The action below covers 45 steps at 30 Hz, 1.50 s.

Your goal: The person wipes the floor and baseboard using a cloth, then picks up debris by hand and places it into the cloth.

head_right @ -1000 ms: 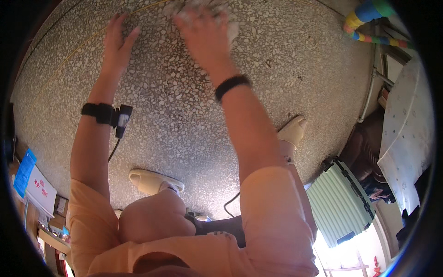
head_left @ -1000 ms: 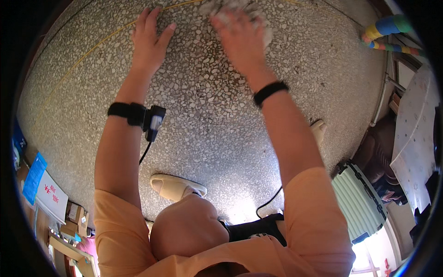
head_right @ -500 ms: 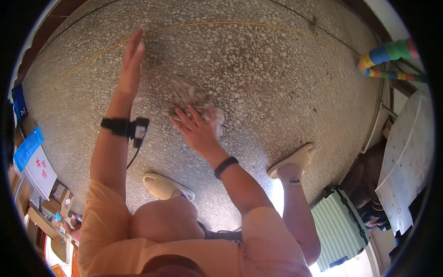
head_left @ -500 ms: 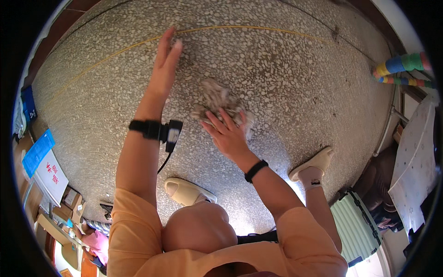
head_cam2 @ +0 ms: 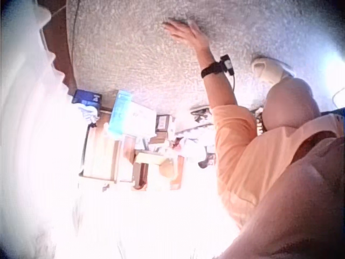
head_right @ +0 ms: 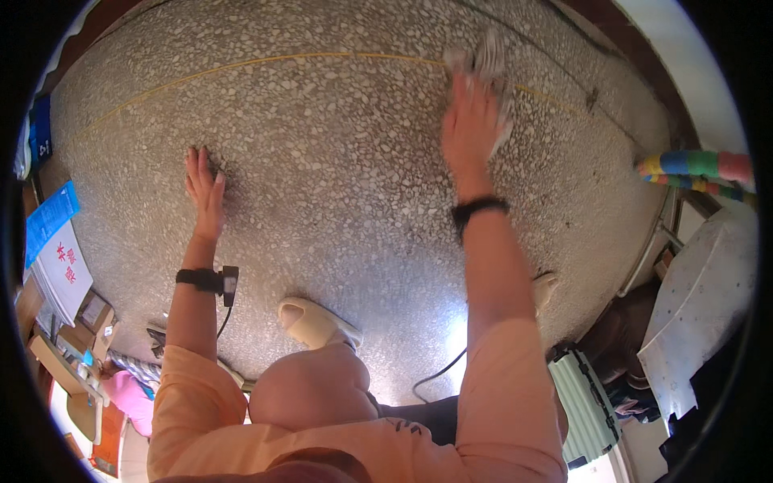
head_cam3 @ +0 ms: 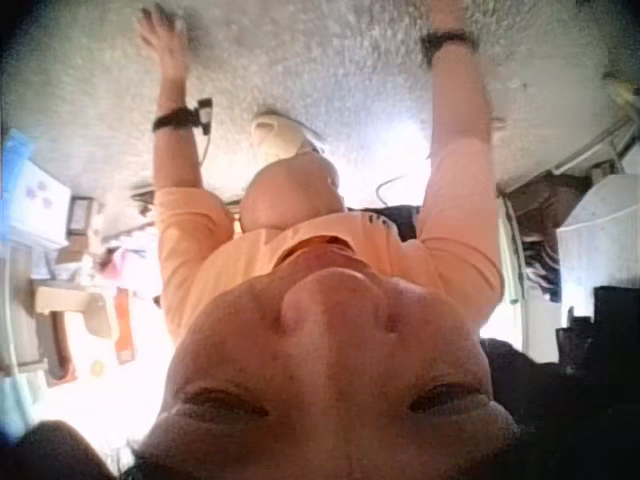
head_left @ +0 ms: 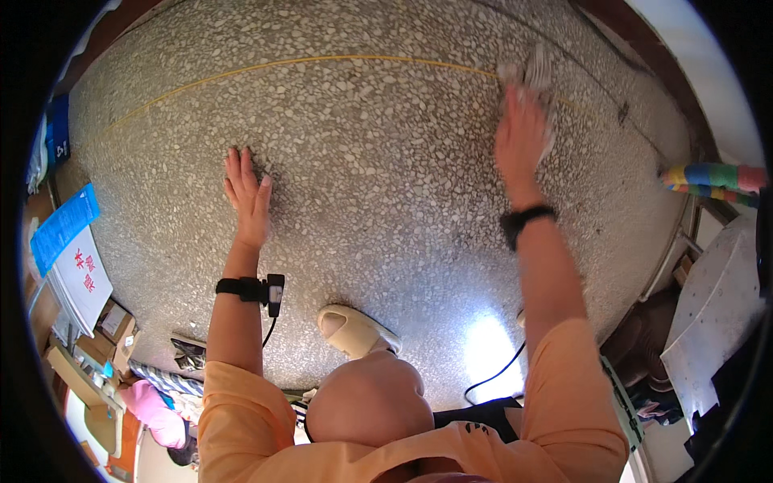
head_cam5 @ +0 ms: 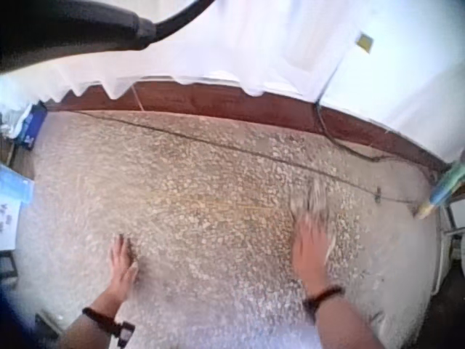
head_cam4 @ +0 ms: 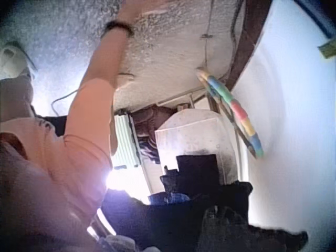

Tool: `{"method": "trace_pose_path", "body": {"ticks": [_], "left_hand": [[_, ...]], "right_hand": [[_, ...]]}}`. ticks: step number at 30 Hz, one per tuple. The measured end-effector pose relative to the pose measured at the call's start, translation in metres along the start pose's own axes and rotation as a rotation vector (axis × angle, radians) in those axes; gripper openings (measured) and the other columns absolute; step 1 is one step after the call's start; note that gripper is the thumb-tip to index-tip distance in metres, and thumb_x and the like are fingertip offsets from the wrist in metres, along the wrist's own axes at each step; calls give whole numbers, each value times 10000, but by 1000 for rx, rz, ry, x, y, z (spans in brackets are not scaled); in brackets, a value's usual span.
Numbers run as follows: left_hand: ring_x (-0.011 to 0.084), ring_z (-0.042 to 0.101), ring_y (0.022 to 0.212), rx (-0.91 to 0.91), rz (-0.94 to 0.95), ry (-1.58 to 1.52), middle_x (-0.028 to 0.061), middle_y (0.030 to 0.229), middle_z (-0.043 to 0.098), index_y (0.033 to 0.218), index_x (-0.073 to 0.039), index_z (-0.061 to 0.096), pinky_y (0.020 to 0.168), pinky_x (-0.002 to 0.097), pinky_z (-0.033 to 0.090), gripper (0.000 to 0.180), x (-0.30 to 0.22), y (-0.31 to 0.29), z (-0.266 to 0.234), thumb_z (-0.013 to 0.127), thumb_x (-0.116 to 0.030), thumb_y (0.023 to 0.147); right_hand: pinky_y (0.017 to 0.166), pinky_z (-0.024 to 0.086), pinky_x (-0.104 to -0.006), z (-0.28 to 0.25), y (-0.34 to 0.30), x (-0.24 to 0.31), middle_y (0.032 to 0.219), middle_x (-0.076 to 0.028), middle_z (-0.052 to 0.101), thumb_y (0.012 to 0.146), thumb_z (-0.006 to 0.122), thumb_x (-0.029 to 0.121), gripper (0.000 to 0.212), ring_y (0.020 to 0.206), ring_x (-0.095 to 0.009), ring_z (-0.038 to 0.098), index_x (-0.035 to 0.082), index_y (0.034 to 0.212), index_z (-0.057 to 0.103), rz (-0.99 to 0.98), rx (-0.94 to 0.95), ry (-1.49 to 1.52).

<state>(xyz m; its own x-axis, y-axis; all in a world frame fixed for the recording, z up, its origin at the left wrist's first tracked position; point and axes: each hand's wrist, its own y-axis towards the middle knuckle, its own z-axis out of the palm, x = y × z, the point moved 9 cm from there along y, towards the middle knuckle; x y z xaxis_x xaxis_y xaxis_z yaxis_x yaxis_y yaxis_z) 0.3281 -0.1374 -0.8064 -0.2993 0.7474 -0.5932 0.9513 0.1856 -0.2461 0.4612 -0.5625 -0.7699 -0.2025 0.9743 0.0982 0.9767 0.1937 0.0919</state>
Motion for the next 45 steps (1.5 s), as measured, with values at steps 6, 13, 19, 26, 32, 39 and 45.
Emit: {"method": "trace_pose_path", "body": {"ticks": [6,13,19,26,32,39,45], "left_hand": [[303,-64,1449,67,11,-188,140,1574,41,1491,-82,193,1101,483,-145,662,-8,-4,-11,287,-486,975],[280,35,1447,-94,-34,-555,144,1560,114,1489,-65,177,1144,444,-23,684,21,-19,-33,313,-495,974],[271,81,1442,-165,-157,-804,150,1551,137,1490,-62,157,1156,434,29,684,66,-70,-38,322,-485,979],[261,112,1440,-339,-300,-1013,156,1546,154,1490,-61,145,1164,436,62,707,74,-99,-46,335,-507,975],[289,131,1427,-489,-132,-667,175,1524,188,1462,15,163,1158,424,82,794,20,-83,-83,327,-571,953],[307,159,1420,-191,121,-571,174,1521,201,1460,4,203,1152,436,102,702,-91,-40,-38,328,-488,974],[359,182,1408,70,377,-406,199,1484,265,1412,-15,325,1135,454,158,565,-212,23,51,420,-358,973]], "right_hand": [[1097,249,-519,38,-120,232,1301,-115,491,772,562,39,399,1294,-251,377,106,1164,596,-130,386,742],[876,424,-481,22,49,285,1159,-93,611,786,567,63,367,1027,-283,573,119,1146,613,-396,228,390],[1040,347,-483,-3,44,81,1404,-182,377,833,527,58,640,1268,-439,354,132,1433,318,-274,78,16],[1143,151,-488,39,-131,182,1466,-173,321,785,467,11,639,1374,-326,270,67,1413,361,-30,419,618],[1113,158,-593,17,-91,427,1405,36,465,872,531,220,332,1341,-190,362,260,1190,619,-837,188,479],[1103,190,-594,41,107,286,1451,23,394,861,557,172,477,1361,-233,315,294,1320,516,-402,154,136],[1034,285,-597,7,52,22,1508,-82,281,854,554,93,641,1387,-354,234,282,1433,355,-54,275,63]]}}
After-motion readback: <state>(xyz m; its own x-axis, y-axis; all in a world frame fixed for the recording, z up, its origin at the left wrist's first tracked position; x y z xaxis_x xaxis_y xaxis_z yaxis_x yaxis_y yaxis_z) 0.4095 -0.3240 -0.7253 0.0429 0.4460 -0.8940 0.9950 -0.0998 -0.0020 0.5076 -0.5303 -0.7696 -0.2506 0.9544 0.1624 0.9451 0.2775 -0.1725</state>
